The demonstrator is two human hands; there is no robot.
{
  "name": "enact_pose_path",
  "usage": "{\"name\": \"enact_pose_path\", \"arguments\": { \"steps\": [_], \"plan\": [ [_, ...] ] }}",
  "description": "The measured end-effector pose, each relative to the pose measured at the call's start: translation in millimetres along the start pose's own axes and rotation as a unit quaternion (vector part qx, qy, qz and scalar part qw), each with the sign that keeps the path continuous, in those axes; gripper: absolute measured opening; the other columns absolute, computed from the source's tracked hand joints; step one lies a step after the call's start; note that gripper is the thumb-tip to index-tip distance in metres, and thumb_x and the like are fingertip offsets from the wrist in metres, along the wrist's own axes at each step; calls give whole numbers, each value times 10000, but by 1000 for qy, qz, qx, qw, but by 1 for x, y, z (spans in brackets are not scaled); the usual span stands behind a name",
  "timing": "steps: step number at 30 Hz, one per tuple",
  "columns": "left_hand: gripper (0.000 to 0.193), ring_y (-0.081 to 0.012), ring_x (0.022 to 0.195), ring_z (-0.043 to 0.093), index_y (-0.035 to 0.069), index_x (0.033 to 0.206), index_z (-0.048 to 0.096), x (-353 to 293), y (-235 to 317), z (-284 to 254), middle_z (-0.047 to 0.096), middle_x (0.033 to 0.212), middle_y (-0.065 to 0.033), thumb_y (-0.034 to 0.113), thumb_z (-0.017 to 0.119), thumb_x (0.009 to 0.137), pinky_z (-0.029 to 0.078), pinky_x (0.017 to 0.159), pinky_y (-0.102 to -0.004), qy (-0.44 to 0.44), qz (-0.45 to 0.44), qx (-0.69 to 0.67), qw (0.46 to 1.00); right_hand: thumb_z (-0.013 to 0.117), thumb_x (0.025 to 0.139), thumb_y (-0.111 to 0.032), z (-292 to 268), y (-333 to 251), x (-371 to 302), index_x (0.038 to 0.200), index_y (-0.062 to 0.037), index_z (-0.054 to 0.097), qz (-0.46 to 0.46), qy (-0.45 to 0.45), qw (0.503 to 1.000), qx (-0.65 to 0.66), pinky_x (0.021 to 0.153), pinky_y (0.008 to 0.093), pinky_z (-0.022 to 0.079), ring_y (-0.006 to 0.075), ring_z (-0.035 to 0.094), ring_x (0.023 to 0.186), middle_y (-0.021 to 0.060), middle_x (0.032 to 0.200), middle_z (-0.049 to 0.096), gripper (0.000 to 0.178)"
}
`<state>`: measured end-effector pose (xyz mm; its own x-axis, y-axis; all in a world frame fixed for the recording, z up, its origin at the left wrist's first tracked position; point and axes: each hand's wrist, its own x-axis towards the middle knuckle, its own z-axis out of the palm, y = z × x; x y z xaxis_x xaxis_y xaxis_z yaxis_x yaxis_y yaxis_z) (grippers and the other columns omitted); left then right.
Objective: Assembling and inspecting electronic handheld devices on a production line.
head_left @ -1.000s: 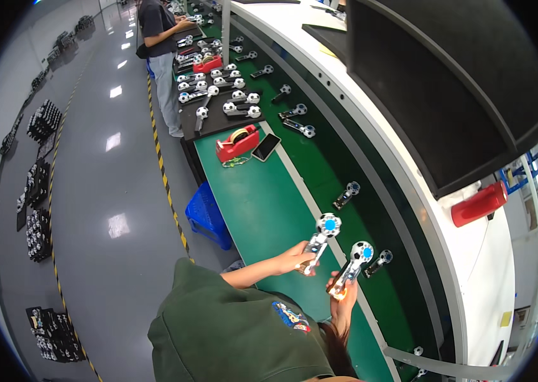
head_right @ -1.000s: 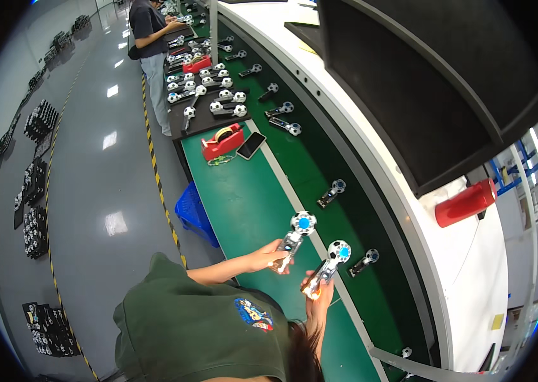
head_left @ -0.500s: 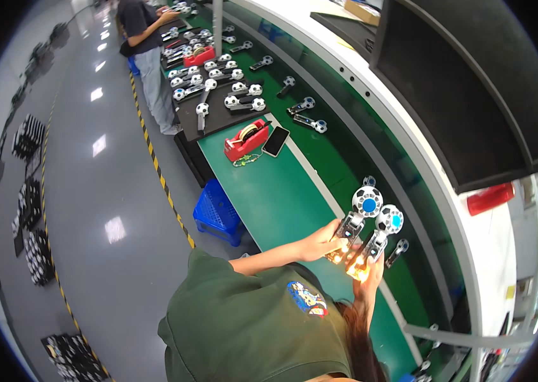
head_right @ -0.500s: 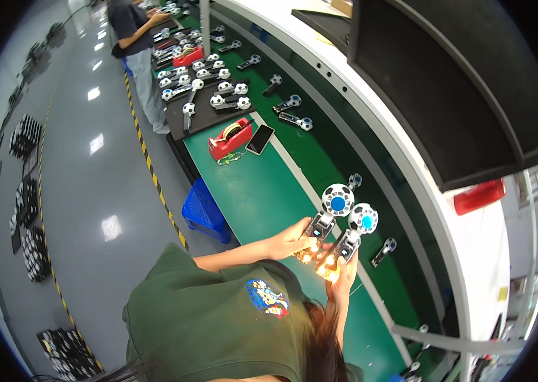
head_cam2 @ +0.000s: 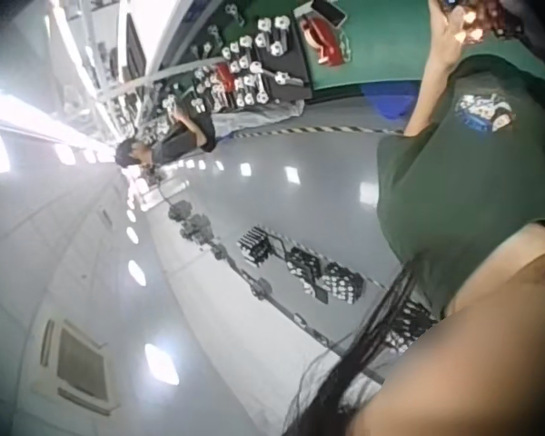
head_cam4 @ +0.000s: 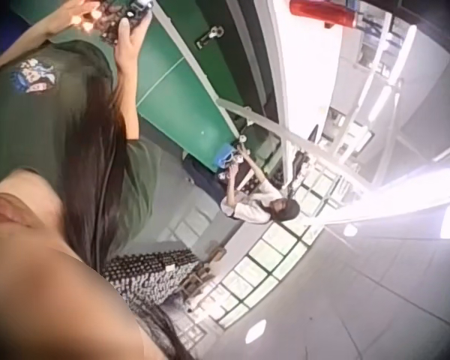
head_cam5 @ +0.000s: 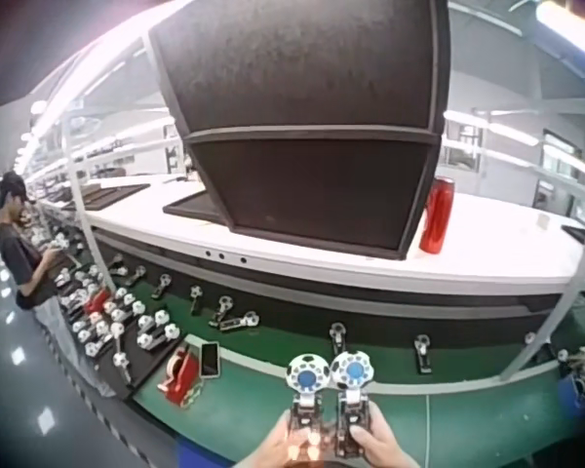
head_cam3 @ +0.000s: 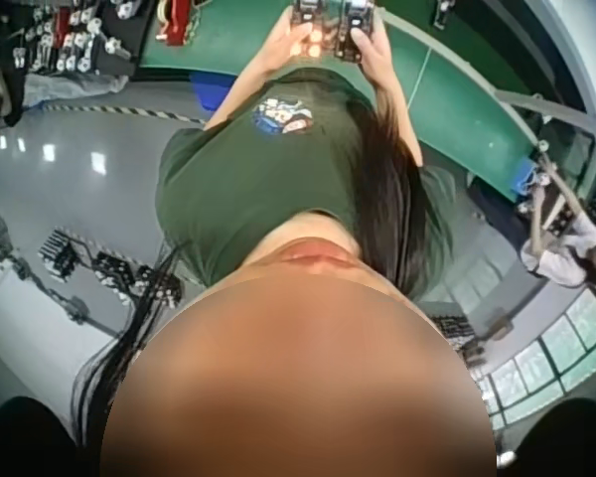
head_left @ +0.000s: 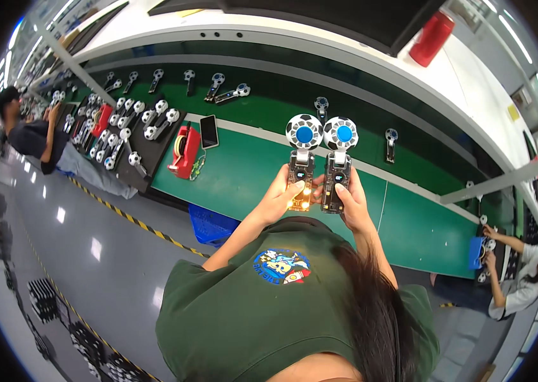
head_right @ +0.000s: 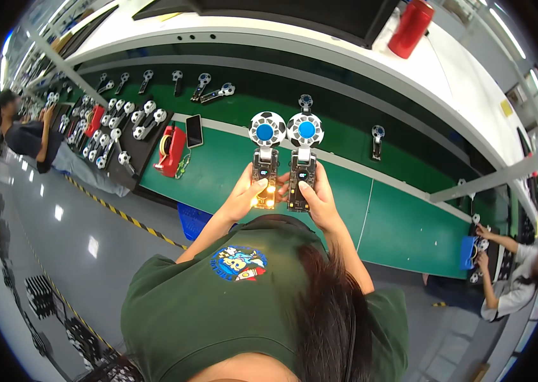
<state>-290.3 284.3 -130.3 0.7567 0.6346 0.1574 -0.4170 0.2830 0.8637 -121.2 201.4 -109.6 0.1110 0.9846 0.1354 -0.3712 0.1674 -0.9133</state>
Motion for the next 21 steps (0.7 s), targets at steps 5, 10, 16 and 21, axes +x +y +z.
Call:
{"name": "enact_pose_path", "arguments": {
  "steps": [5, 10, 16, 21],
  "plan": [
    [404, -238, 867, 579, 21, 1271, 254, 6, -4, -5, 514, 1159, -216, 118, 405, 909, 500, 767, -357, -15, -20, 34, 999, 449, 869, -101, -1, -2, -4, 1301, -25, 261, 1, 12, 1000, 2, 726, 355, 510, 244, 582, 859, 223, 1072, 534, 477],
    [428, -221, 887, 566, 1, 1269, 233, 11, -9, -6, 505, 1150, -205, 98, 426, 900, 488, 772, -342, -34, 4, 25, 999, 474, 853, -93, -5, -3, -1, 1316, -27, 247, 11, 4, 1000, 6, 737, 346, 506, 240, 574, 883, 219, 1095, 526, 520],
    [466, -215, 925, 559, 3, 1286, 209, 12, -15, -7, 497, 1159, -197, 90, 450, 896, 474, 802, -339, -15, 30, 24, 999, 502, 819, -73, -8, 2, -2, 1347, -47, 224, 29, -18, 999, 1, 760, 339, 499, 240, 560, 911, 213, 1135, 505, 598],
    [465, -194, 911, 558, -6, 1285, 215, -5, -3, -12, 492, 1139, -178, 98, 454, 899, 467, 804, -320, 36, 62, 31, 997, 505, 812, -77, 9, 1, 8, 1350, -48, 224, 35, -42, 999, -2, 766, 341, 497, 239, 557, 906, 216, 1142, 497, 607]
  ]
}}
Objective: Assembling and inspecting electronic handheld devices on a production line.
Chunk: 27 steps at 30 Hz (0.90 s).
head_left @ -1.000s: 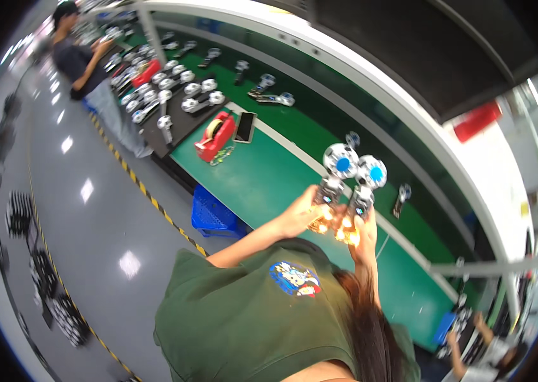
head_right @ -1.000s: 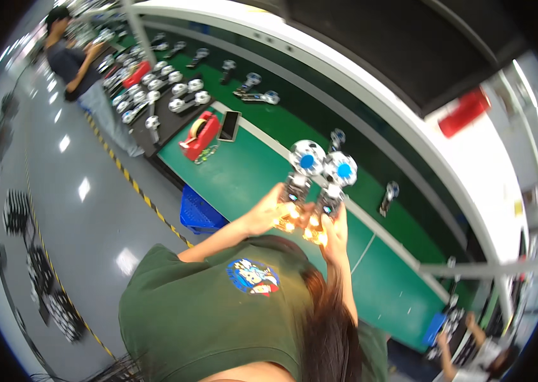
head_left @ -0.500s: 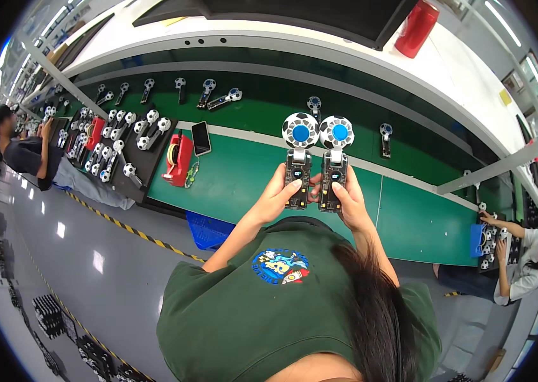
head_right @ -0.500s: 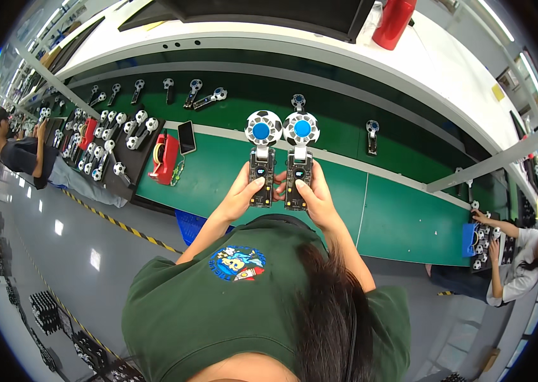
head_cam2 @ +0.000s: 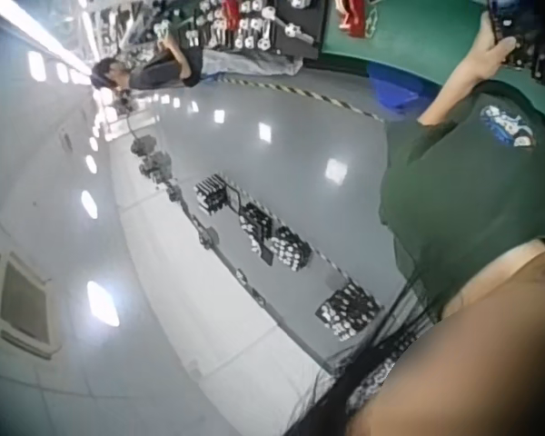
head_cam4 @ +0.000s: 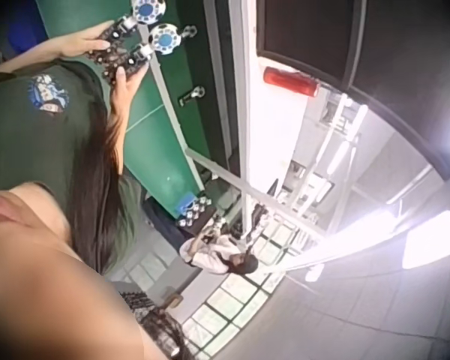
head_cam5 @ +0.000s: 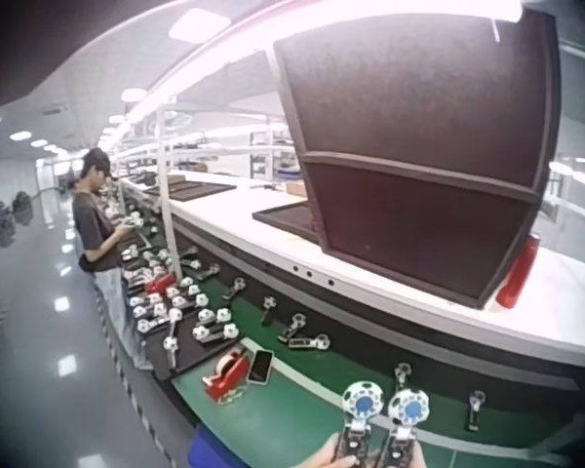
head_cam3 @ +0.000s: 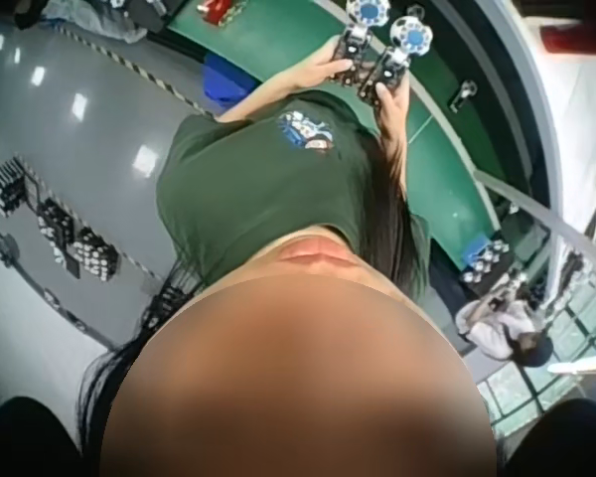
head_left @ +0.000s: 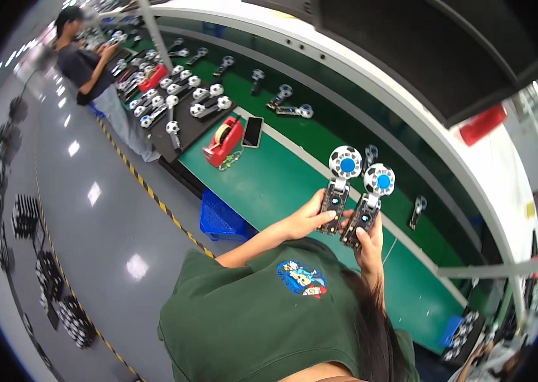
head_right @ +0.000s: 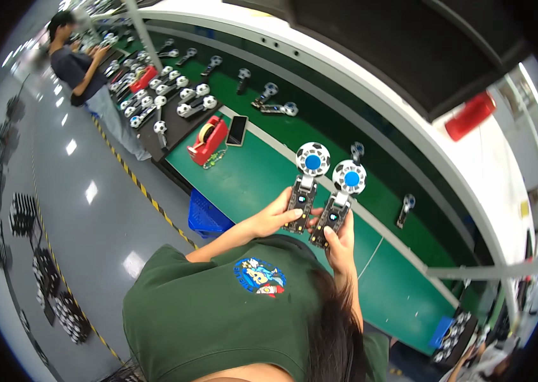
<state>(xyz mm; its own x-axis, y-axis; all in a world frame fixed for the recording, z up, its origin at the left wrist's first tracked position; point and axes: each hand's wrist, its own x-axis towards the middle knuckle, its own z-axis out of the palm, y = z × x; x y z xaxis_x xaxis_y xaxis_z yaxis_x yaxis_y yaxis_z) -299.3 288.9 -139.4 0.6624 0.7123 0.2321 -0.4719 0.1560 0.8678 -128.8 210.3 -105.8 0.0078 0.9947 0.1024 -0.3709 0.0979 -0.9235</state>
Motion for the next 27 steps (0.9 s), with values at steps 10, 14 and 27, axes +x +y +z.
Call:
{"name": "enact_pose_path", "arguments": {
  "steps": [10, 14, 27],
  "plan": [
    [436, -227, 870, 584, 16, 1272, 254, -49, 46, -32, 504, 1099, -158, 119, 454, 898, 486, 755, -329, 107, 63, -11, 992, 571, 793, -105, 59, 6, 36, 1329, -45, 240, 13, -77, 996, 39, 725, 342, 510, 253, 568, 885, 237, 1131, 503, 633],
    [440, -250, 859, 589, 19, 1268, 239, -69, 74, -41, 494, 1109, -176, 110, 446, 890, 488, 760, -352, 164, 95, -22, 982, 599, 773, -141, 79, -9, 50, 1321, -37, 253, 23, -93, 995, 41, 704, 336, 509, 254, 566, 872, 239, 1127, 501, 657],
    [469, -219, 629, 594, 31, 1227, 382, -159, 195, -24, 602, 752, -135, 90, 476, 771, 481, 655, -314, 454, 312, 46, 833, 724, 712, -447, 75, -108, 117, 1140, 10, 493, -107, -386, 911, 99, 680, 378, 513, 273, 620, 696, 178, 777, 620, 667]
  ]
}}
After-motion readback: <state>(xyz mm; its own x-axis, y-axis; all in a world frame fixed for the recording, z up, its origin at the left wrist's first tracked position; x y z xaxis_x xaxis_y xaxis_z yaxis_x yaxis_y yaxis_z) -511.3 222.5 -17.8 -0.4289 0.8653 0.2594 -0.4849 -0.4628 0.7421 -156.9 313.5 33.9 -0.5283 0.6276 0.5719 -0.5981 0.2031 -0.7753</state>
